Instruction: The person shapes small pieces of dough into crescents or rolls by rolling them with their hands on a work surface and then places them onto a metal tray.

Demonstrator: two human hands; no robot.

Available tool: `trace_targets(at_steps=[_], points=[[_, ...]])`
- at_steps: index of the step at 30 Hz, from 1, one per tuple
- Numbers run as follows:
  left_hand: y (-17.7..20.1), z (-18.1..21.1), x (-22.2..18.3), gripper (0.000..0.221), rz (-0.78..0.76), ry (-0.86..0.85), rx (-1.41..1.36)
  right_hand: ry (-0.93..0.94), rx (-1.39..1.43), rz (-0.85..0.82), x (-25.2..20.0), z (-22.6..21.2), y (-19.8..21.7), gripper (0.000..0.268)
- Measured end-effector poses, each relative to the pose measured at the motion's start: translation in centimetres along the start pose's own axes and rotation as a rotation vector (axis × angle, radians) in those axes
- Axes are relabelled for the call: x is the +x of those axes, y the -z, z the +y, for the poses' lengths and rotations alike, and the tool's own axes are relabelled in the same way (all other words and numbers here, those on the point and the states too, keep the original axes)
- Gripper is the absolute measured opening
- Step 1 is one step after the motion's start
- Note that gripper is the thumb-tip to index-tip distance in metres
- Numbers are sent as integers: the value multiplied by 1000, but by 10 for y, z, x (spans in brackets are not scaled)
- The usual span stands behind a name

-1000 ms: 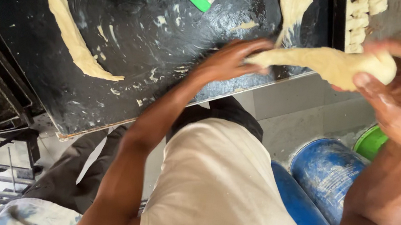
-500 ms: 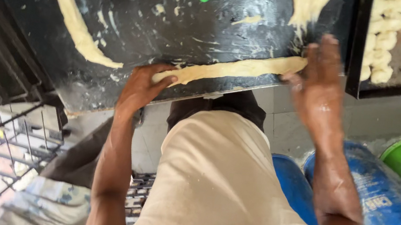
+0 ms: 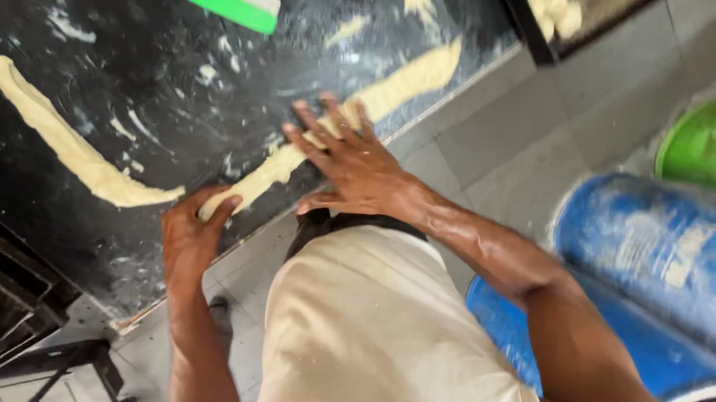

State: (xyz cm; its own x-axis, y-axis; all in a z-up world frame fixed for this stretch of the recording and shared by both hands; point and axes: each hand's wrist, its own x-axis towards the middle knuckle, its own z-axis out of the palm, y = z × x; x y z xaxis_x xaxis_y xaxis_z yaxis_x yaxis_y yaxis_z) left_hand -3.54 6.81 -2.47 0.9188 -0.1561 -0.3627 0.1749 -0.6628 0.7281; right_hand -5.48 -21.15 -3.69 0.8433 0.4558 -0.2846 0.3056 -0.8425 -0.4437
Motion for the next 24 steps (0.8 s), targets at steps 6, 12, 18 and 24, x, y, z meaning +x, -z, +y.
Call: trace_targets(at_steps=[6, 12, 18, 24], points=[[13, -41, -16, 33, -8, 20, -117, 8, -58, -39, 17, -62, -23, 112], [34, -70, -35, 24, 89, -179, 35, 253, -104, -81, 34, -119, -50, 100], [36, -72, -65, 25, 275, -214, -62, 318, -54, 325, 97, -69, 8, 53], [-3, -61, -51, 51, 318, -274, -59, 245, -255, 738, 206, 95, 24, 54]])
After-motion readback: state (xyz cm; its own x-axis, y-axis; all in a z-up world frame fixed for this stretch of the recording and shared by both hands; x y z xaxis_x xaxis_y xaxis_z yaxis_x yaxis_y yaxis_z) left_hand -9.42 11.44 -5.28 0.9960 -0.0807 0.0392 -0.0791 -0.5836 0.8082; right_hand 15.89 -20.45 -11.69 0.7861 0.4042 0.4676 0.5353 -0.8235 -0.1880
